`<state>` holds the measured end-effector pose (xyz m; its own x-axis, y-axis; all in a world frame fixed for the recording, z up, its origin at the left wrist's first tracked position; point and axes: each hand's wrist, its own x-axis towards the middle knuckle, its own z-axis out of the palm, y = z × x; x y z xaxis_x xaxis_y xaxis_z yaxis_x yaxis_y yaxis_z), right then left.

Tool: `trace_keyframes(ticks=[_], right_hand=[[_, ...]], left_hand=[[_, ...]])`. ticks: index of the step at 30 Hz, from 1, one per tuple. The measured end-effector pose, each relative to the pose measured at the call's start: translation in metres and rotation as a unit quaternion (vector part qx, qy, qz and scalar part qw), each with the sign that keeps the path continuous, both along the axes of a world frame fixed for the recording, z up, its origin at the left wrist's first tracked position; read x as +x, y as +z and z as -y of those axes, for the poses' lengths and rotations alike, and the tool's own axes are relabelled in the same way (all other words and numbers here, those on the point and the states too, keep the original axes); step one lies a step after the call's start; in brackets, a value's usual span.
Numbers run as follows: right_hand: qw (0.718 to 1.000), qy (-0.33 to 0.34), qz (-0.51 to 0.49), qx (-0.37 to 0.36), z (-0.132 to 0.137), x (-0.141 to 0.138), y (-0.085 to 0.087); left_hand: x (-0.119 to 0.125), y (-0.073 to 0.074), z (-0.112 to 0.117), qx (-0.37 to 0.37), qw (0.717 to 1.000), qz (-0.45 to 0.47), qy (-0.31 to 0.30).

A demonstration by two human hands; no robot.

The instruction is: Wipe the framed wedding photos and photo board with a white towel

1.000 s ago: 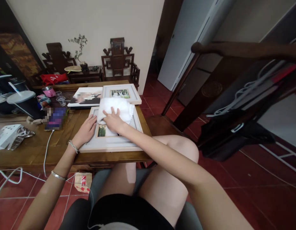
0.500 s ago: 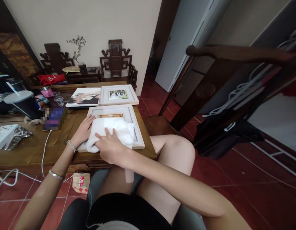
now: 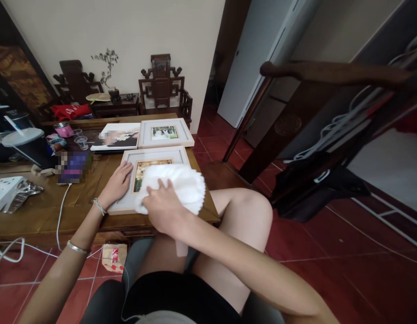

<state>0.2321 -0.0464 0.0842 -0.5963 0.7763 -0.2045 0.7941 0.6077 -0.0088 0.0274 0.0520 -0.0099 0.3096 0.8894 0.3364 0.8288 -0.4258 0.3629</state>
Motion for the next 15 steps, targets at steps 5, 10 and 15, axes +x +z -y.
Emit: trace_keyframes(ticks=[5,10,15], right_hand=[[0.997,0.045,-0.054,0.036,0.001,-0.018,-0.016],[0.996,-0.022,-0.032,0.076,0.018,0.039,-0.017],[0.988,-0.085,-0.023,0.125,0.01,0.092,-0.027]], left_hand=[[-0.004,0.002,0.0,-0.006,1.0,-0.018,-0.016],[-0.005,0.002,-0.002,0.0,0.999,-0.036,-0.034],[-0.005,0.001,-0.004,-0.012,0.998,-0.041,-0.04]])
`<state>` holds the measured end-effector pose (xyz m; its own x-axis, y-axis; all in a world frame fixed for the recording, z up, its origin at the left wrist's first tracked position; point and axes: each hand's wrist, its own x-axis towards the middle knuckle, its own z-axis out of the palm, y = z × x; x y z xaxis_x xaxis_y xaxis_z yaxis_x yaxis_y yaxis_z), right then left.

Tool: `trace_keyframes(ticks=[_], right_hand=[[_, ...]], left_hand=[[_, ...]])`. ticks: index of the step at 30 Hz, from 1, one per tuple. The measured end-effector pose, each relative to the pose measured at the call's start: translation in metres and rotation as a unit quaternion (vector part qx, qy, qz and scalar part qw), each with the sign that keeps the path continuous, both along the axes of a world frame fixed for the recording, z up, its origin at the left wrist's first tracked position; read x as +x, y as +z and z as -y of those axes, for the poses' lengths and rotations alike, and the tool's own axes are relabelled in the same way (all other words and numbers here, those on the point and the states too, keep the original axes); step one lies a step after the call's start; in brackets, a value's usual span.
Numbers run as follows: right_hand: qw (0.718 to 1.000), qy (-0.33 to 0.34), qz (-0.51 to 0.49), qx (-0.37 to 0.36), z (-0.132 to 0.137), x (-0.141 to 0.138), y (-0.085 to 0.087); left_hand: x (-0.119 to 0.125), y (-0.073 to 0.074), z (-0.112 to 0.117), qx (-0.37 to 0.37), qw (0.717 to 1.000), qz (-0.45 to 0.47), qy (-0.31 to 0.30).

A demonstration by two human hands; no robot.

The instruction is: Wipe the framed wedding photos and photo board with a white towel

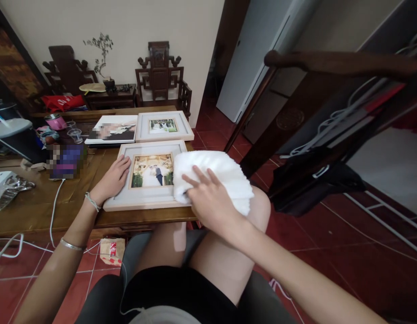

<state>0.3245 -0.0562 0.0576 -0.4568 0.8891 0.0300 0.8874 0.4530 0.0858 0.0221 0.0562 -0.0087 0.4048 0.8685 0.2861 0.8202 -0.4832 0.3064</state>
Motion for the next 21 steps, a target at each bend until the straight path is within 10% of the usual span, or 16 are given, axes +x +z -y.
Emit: trace_keyframes(ticks=[9,16,21], right_hand=[[0.995,-0.078,-0.065,0.024,-0.113,-0.022,0.006],[0.981,0.17,-0.051,0.081,-0.161,-0.107,0.0],[0.985,0.164,-0.03,0.034,-0.167,-0.11,-0.01]], left_hand=[[0.0,-0.001,0.001,-0.001,1.0,0.011,0.008],[0.002,0.003,0.002,0.017,0.999,0.029,0.002],[0.003,0.01,0.002,0.009,1.0,0.018,0.001]])
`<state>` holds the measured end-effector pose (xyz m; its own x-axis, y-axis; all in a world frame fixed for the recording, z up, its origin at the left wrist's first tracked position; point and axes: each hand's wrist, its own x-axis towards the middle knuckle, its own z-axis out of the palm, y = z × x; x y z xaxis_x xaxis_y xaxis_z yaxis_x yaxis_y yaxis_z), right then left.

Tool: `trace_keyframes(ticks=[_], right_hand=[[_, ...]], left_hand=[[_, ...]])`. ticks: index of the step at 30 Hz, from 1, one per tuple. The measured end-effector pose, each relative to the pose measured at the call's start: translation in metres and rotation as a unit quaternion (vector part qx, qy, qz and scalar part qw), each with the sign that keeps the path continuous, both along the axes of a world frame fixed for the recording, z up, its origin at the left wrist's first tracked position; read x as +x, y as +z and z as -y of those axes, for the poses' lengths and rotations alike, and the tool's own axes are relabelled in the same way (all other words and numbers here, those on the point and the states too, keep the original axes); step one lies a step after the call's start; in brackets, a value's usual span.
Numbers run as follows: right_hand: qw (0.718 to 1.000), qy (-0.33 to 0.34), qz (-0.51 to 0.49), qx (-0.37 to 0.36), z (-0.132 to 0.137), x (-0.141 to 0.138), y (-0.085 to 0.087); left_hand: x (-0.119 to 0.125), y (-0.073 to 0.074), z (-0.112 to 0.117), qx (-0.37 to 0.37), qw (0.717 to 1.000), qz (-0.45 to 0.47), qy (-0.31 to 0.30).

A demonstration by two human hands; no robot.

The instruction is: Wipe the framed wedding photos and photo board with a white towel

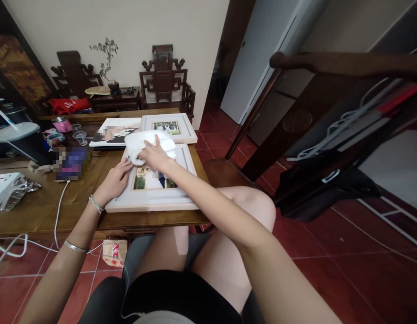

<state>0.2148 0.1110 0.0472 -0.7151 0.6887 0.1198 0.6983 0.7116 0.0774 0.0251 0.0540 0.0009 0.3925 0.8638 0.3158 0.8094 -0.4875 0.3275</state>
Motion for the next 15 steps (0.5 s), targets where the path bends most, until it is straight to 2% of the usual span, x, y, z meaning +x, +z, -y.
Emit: trace_keyframes(ticks=[9,12,15], right_hand=[[0.982,-0.171,0.074,-0.027,0.018,0.086,0.016],[0.979,-0.173,0.104,-0.025,0.04,0.099,0.021],[0.983,-0.134,0.126,-0.028,0.082,0.1,0.025]], left_hand=[[-0.002,-0.006,-0.002,-0.018,0.999,0.013,0.025],[0.0,-0.005,0.002,-0.024,0.999,0.016,0.039],[0.0,-0.005,0.005,-0.04,0.998,0.018,0.053]])
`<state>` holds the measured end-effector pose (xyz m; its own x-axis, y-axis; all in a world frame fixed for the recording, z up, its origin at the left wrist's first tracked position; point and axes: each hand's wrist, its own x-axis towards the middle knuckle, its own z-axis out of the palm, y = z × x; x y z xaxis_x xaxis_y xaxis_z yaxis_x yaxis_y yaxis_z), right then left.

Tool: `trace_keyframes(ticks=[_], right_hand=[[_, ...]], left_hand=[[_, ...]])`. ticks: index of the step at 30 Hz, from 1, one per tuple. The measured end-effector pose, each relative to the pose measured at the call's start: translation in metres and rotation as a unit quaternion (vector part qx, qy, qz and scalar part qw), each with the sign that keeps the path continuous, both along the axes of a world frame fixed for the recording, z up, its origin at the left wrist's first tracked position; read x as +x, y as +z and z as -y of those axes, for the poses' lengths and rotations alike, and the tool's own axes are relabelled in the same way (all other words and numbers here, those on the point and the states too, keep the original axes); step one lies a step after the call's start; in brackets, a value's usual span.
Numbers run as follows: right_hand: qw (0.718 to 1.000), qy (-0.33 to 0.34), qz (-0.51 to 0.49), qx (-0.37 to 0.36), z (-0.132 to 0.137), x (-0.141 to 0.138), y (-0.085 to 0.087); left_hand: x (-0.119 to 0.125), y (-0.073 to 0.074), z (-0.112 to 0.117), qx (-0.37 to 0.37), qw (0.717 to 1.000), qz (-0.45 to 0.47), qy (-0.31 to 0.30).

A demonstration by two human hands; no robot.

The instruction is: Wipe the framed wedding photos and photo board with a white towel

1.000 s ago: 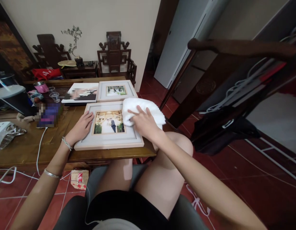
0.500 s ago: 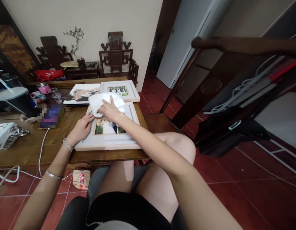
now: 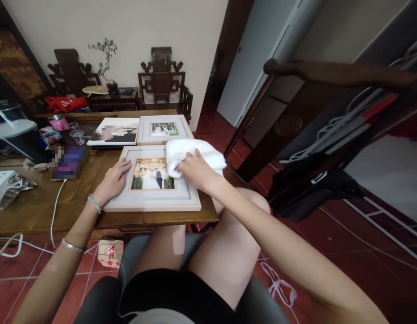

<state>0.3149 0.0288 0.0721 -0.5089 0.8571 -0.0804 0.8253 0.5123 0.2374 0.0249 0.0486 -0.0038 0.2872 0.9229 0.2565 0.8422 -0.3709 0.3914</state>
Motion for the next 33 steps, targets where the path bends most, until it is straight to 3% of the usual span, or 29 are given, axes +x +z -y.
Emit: trace_keyframes(ticks=[3,6,9,14,17,22,27,30,33], right_hand=[[0.999,0.025,-0.001,-0.026,0.044,0.0,0.005],[0.999,0.011,-0.017,-0.043,0.064,0.002,0.009],[0.999,-0.019,-0.037,-0.029,0.047,0.001,0.006],[0.997,-0.057,-0.051,0.03,-0.012,-0.011,-0.012],[0.994,-0.054,-0.06,0.074,-0.024,-0.016,-0.024],[0.995,0.005,-0.075,0.062,0.019,-0.008,-0.028],[0.992,0.051,-0.112,-0.024,0.079,0.01,-0.005],[0.983,0.057,-0.161,-0.06,0.082,0.019,0.006],[0.973,0.034,-0.228,0.008,0.054,0.02,0.006]], left_hand=[[-0.001,0.0,0.0,-0.001,1.0,0.001,-0.007],[0.0,0.001,-0.001,0.019,1.0,-0.002,-0.019],[0.002,0.004,-0.001,0.039,0.999,-0.003,-0.031],[0.005,0.006,0.002,0.012,0.999,-0.012,-0.033],[0.006,0.004,0.003,-0.002,0.999,-0.026,-0.02],[0.007,0.001,0.002,0.002,1.0,-0.03,-0.009],[0.006,0.005,0.0,0.028,0.998,-0.016,-0.045],[0.005,0.007,0.0,0.043,0.997,-0.002,-0.06],[0.004,0.006,0.0,0.047,0.997,0.008,-0.052]])
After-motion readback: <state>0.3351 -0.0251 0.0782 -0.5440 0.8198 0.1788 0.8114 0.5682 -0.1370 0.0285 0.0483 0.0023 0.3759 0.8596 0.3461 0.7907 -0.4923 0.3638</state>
